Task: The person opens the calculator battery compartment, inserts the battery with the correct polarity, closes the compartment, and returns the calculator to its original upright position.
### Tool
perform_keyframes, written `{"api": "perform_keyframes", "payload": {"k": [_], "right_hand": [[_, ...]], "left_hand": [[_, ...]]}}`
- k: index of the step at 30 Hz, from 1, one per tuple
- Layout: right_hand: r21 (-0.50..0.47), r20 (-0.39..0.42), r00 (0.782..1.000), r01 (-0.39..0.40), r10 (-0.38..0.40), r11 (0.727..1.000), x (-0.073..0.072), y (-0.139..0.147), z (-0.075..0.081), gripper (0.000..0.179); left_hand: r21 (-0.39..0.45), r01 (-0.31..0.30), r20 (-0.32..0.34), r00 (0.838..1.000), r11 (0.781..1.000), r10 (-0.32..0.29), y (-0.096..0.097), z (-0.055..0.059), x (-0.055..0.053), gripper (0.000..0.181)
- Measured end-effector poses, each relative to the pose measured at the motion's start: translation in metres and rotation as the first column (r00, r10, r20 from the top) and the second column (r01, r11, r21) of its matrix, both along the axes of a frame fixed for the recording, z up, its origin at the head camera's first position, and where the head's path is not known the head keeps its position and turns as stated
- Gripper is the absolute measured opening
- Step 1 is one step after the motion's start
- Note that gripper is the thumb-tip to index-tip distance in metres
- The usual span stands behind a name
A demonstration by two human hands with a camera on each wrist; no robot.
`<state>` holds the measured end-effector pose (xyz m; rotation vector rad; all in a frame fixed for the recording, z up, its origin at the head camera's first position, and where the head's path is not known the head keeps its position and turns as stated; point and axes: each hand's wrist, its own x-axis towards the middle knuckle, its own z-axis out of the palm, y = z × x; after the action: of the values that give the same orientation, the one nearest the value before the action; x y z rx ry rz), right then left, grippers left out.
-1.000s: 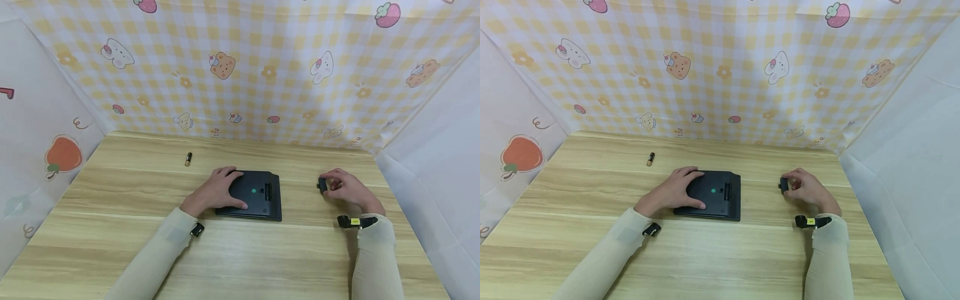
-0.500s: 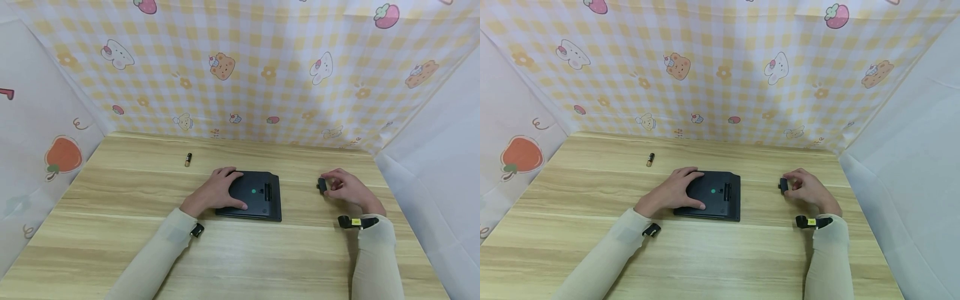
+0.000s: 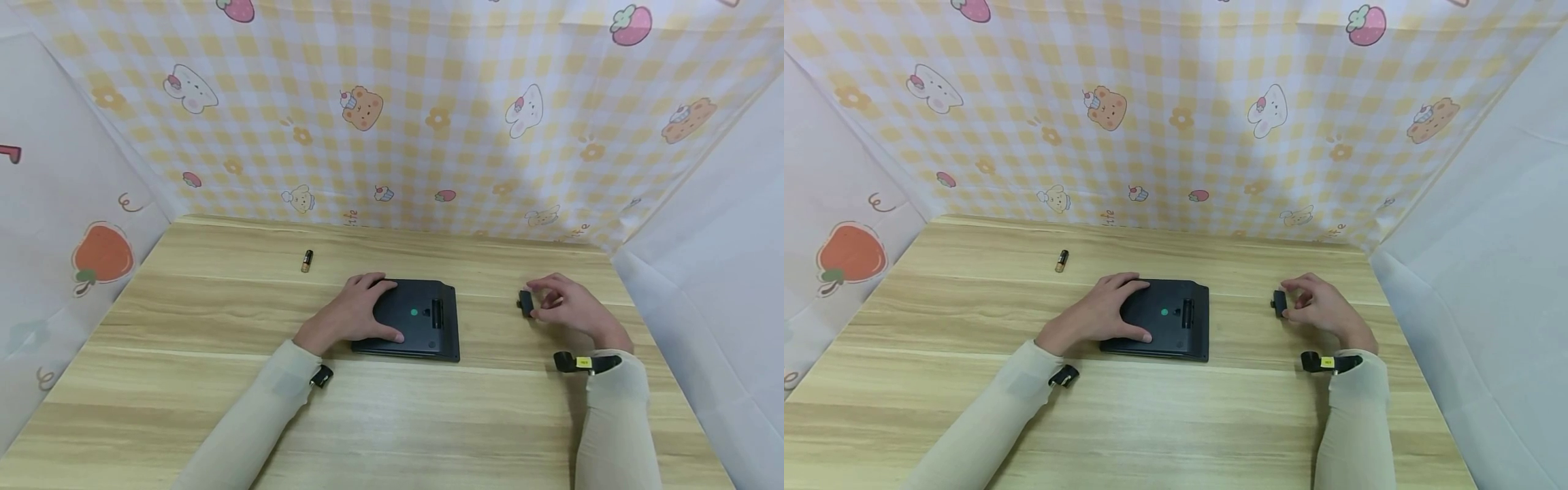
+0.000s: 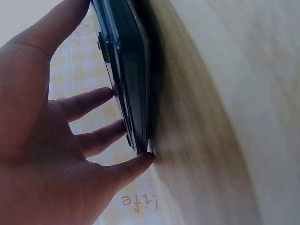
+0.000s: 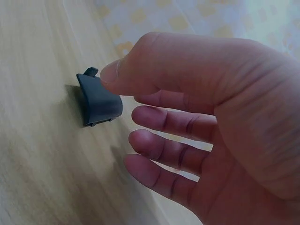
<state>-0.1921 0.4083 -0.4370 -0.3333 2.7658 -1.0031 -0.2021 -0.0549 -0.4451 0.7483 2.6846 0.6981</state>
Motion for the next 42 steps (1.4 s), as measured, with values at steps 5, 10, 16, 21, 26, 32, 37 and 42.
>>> {"api": "perform_keyframes", "payload": {"k": [5, 10, 16, 21, 26, 32, 37, 42], "right_hand": [[-0.005, 0.000, 1.000, -0.002, 0.002, 1.000, 0.002, -0.001, 0.004, 0.062], [0.001, -0.009, 1.000, -0.009, 0.009, 1.000, 0.003, -0.004, 0.010, 0.062], [0.011, -0.033, 0.999, -0.020, 0.020, 1.000, 0.004, -0.007, 0.018, 0.059], [0.028, -0.067, 0.997, -0.033, 0.035, 0.999, 0.005, -0.010, 0.025, 0.059], [0.044, -0.077, 0.996, -0.039, 0.042, 0.998, 0.006, -0.014, 0.032, 0.058], [0.045, -0.085, 0.995, -0.041, 0.045, 0.998, 0.008, -0.018, 0.040, 0.059], [0.042, -0.108, 0.993, -0.052, 0.057, 0.998, 0.010, -0.022, 0.044, 0.057], [0.043, -0.113, 0.991, -0.061, 0.065, 0.997, 0.009, -0.025, 0.046, 0.056]], "left_hand": [[-0.002, -0.005, 0.005, 1.000, 1.000, 0.005, 0.000, 0.001, 0.001, 0.106], [0.004, -0.008, 0.010, 1.000, 1.000, 0.008, -0.001, 0.003, 0.003, 0.105], [0.006, -0.008, 0.011, 1.000, 1.000, 0.008, -0.001, 0.004, 0.003, 0.105], [0.006, -0.008, 0.007, 1.000, 1.000, 0.008, -0.001, 0.004, 0.003, 0.105], [0.000, -0.003, 0.004, 1.000, 1.000, 0.003, -0.001, 0.004, 0.003, 0.105], [0.001, 0.000, -0.001, 1.000, 1.000, 0.000, -0.001, 0.004, 0.003, 0.105], [0.002, 0.000, -0.007, 1.000, 1.000, 0.000, -0.001, 0.003, 0.002, 0.106], [0.000, 0.001, -0.004, 1.000, 1.000, -0.001, -0.001, 0.003, 0.002, 0.106]]}}
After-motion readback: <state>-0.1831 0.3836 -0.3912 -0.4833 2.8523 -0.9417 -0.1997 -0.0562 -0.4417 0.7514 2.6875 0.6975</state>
